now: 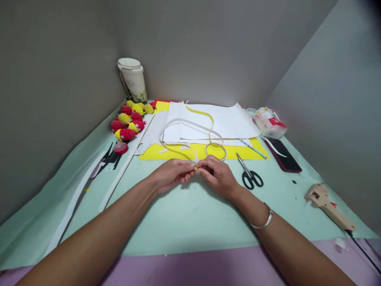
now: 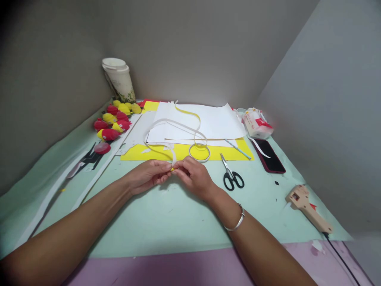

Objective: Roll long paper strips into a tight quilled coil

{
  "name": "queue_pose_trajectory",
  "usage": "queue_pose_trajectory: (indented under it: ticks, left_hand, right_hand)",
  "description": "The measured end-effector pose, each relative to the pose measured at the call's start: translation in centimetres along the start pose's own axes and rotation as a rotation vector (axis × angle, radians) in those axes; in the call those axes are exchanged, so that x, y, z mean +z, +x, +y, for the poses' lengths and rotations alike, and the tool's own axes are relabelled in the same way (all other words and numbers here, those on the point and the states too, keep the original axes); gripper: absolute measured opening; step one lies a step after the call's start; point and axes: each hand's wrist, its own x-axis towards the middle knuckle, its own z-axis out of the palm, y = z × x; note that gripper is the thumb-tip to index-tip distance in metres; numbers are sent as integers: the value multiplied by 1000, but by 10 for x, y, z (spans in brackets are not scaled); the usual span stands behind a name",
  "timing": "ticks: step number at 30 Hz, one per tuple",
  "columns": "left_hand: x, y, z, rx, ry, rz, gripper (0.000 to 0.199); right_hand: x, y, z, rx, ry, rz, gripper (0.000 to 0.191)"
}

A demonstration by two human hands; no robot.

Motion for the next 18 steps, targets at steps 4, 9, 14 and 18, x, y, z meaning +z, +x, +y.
queue_pose_trajectory:
  ticks: [4, 9, 14, 18]
  left_hand:
    - [1, 0, 0, -3, 5, 3, 27]
    - [1, -1, 1, 13, 27, 11, 29]
    - [2, 0, 0, 37, 36, 19, 31]
    - [3, 0, 0, 66, 40, 8, 33]
  right_hand:
    - [0, 0, 0, 15, 12, -3, 8]
    - [0, 1, -2, 43, 35, -4, 8]
    - [2, 2, -3, 78, 13, 37, 6]
    - [4, 2, -3, 46, -34, 101, 6]
